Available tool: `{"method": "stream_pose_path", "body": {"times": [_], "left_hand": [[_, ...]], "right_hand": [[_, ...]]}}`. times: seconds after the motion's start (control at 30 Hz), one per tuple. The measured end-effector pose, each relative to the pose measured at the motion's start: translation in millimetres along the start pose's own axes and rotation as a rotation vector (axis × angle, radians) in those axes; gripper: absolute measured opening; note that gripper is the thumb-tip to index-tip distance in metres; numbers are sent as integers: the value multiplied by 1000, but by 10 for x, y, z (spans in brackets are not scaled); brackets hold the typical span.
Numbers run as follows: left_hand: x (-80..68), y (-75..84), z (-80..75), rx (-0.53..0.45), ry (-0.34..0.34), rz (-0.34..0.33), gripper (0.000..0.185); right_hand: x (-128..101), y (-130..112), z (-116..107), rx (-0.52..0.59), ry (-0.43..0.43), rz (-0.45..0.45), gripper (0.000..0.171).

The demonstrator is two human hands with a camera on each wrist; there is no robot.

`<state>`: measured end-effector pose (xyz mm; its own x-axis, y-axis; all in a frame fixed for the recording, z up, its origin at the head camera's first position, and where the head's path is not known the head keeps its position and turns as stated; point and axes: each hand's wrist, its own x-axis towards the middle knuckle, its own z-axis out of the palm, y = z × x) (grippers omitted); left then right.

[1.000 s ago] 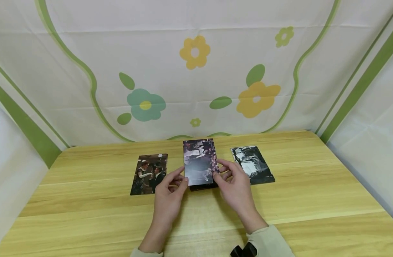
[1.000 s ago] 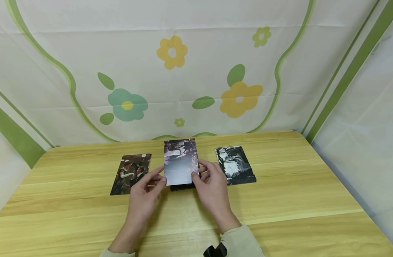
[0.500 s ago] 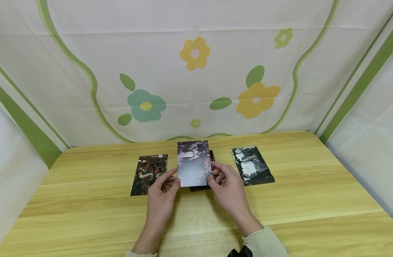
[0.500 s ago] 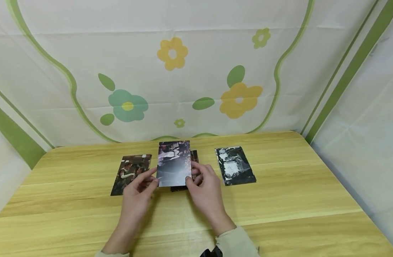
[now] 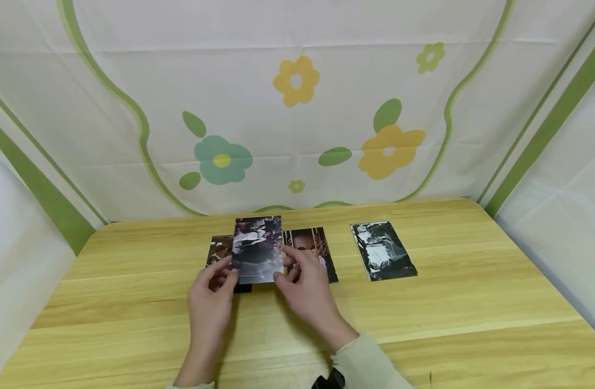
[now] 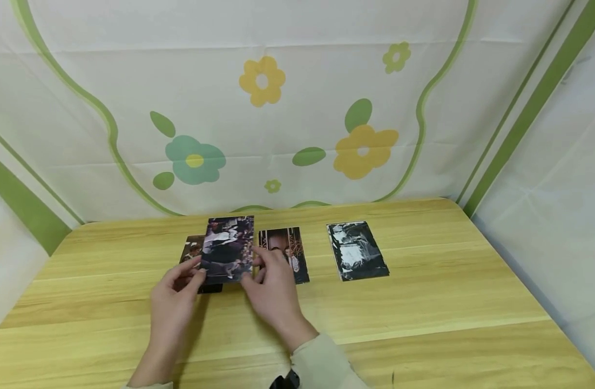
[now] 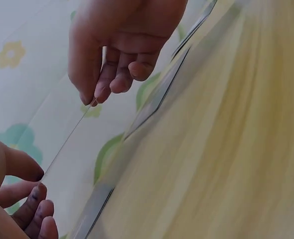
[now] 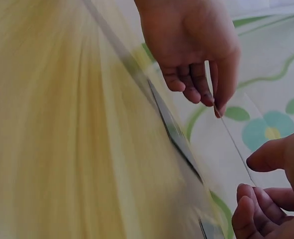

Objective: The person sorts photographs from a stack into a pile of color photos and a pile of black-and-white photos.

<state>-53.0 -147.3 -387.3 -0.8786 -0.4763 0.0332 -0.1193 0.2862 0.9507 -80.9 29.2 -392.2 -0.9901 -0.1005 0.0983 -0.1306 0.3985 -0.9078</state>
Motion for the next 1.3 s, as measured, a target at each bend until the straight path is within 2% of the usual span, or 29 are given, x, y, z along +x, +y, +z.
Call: {"method": "stream_pose_path", "body": {"times": [0.1, 0.3, 0.53, 0.63, 0.97, 1.17, 1.3], "left_hand": [[61, -31, -101, 29, 44, -24, 33], [159, -88, -259, 63, 86, -74, 34], [191, -158, -288, 114, 159, -57, 31], [201, -202, -286, 152, 179, -41, 28], [245, -288, -311, 230, 171, -7, 25], [255, -309, -334, 248, 162, -20, 26], [253, -308, -347, 222, 160, -56, 29]], "right_hand": [[29, -82, 143, 7, -41, 11, 61], [66, -187, 348, 40, -74, 25, 63], [54, -199, 492, 48, -97, 79, 64], [50, -183, 546, 20, -102, 102, 64], [50, -145, 605, -71, -95, 96, 59], [39, -142, 607, -57, -104, 96, 60], [24, -101, 561, 7, -143, 89, 60]]}}
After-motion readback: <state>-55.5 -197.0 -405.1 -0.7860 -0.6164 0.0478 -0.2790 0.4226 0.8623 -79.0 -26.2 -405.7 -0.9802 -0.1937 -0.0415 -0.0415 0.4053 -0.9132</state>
